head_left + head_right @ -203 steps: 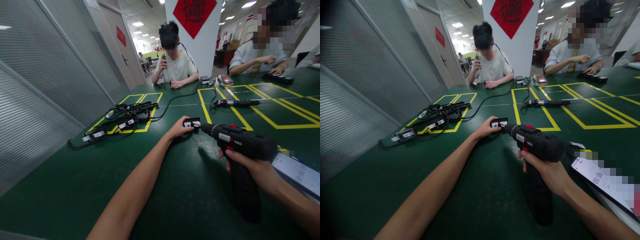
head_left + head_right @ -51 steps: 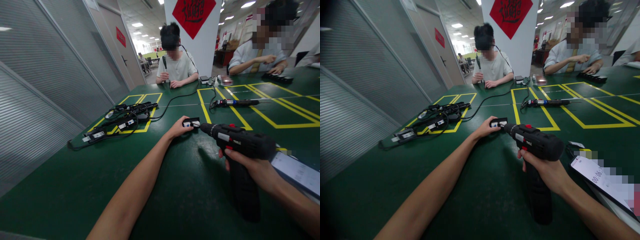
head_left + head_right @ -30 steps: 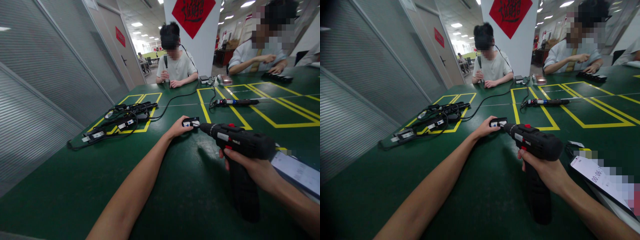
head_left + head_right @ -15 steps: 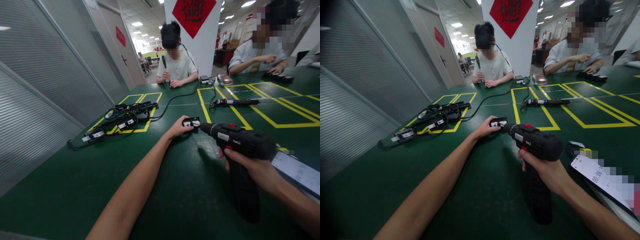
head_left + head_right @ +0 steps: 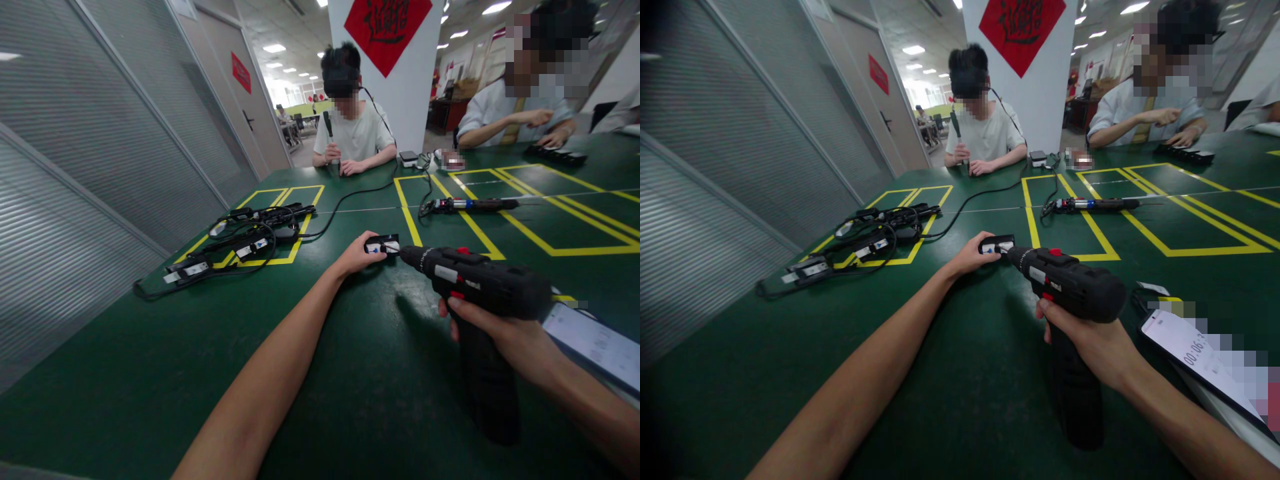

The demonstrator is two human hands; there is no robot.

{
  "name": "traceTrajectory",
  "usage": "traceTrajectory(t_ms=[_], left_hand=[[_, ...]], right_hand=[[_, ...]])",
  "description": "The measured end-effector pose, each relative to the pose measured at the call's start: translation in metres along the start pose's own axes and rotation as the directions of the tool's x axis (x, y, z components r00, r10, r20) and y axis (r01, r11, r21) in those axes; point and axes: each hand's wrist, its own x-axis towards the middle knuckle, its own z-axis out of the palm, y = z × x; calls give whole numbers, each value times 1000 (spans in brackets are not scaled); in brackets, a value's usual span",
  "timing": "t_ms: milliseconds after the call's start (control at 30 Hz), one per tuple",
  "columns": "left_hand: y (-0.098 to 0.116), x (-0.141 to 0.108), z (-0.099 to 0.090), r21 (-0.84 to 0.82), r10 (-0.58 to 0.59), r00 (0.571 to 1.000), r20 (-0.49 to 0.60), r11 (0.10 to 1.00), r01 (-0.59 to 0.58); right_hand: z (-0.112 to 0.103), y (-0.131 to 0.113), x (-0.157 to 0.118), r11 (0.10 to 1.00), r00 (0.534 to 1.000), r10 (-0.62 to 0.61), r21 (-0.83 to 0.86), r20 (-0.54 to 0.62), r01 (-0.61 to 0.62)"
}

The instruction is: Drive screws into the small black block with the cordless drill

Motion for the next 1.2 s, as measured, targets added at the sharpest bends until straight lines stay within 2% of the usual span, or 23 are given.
traceTrajectory(t_ms=[300, 733, 1200], left_hand=[[-2, 1, -1, -7, 21, 1000, 3, 1000, -21], [-2, 2, 0, 15, 6, 1000, -7, 1000, -6], [-1, 0, -1, -7, 16, 1000, 3, 1000, -16]], right_hand=[[1, 5, 0, 1000, 1000, 7, 3, -26, -7], [1, 3, 1, 1000, 1000, -1, 13, 6, 1], [2, 4, 1, 1000, 1000, 4, 24, -30, -4]])
